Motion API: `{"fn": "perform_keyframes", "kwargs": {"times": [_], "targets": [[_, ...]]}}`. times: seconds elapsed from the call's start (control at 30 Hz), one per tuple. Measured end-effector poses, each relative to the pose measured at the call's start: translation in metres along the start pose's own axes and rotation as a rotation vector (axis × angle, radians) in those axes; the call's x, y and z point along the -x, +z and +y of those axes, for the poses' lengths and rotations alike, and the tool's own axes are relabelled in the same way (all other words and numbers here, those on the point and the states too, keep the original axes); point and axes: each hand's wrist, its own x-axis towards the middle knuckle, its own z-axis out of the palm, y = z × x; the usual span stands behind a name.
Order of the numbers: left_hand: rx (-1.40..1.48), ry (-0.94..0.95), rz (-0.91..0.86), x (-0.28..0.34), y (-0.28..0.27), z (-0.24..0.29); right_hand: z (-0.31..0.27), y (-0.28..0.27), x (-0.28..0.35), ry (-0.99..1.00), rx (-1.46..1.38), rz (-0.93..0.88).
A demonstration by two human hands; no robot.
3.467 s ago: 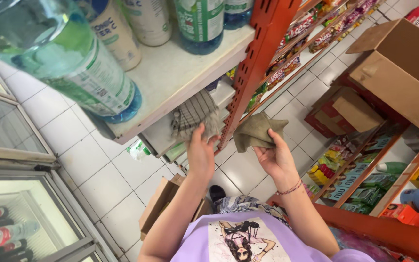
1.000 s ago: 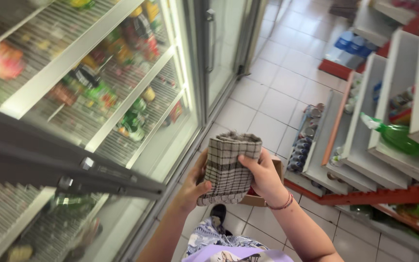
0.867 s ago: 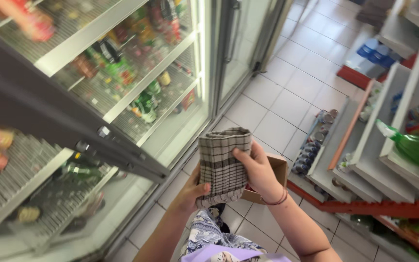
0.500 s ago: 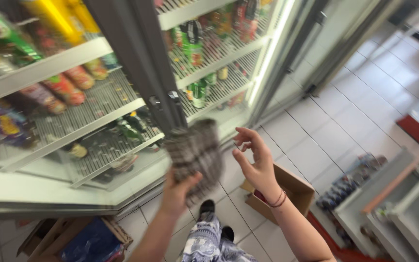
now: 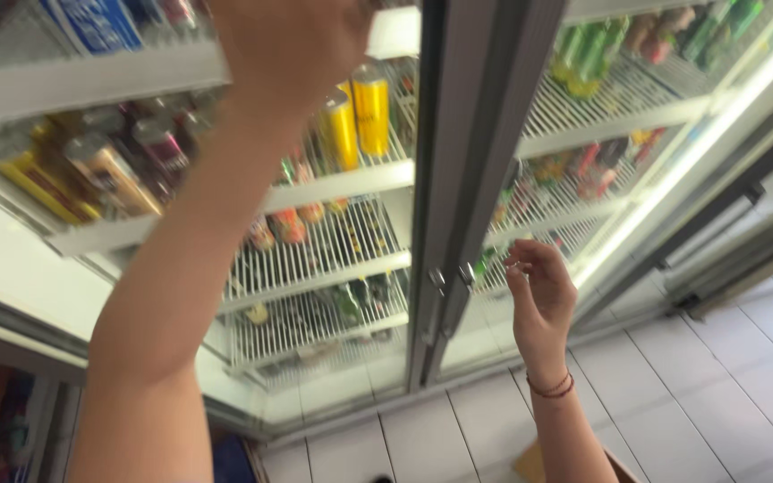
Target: The person retrieves a green spray bottle from a cardboard box and sprays the glass door of a commercial refrigerator. They then wipe the glass surface with a cloth, moving from top to bottom. The person switches to a checkered cloth and continues wiping the refrigerator door.
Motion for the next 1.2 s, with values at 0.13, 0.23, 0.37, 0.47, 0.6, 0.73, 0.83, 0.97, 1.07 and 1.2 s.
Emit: {"fn": "perform_keyframes", "kwargs": {"times": [0.13, 0.23, 0.37, 0.47, 0.6, 0.73, 0.83, 0.97, 1.07, 1.2], "targets": [[0.027, 0.397, -0.187, 0.072, -0.023, 0.066, 0.001, 0.034, -0.030, -0.109, -0.086, 0.041], [-0.017, 1.102, -0.449, 0.104, -0.058, 0.052, 0.004, 0.047, -0.049, -0.146, -0.068, 0.080], [0.035, 0.697, -0.181, 0.030, -0.039, 0.034, 0.008, 0.061, -0.084, -0.293, -0.080, 0.061], [-0.357, 0.448, 0.257, -0.068, -0.015, 0.012, 0.003, 0.063, -0.095, -0.329, -0.051, 0.065], [-0.364, 0.356, 0.234, -0.115, -0.008, 0.027, -0.006, 0.061, -0.118, -0.426, -0.060, 0.078], [-0.256, 0.480, 0.197, -0.073, 0.007, 0.049, -0.013, 0.052, -0.144, -0.535, -0.077, 0.143], [0.142, 1.010, -0.217, 0.020, -0.037, 0.058, -0.023, 0.043, -0.165, -0.623, -0.067, 0.148], [-0.087, 0.625, -0.019, -0.041, -0.024, 0.019, -0.040, 0.033, -0.192, -0.717, -0.034, 0.072], [-0.619, 0.416, 0.253, -0.149, -0.033, -0.033, -0.051, 0.032, -0.207, -0.780, 0.020, 0.018], [-0.422, 0.340, 0.239, -0.167, -0.038, 0.014, -0.062, 0.037, -0.217, -0.812, 0.069, 0.008]]}}
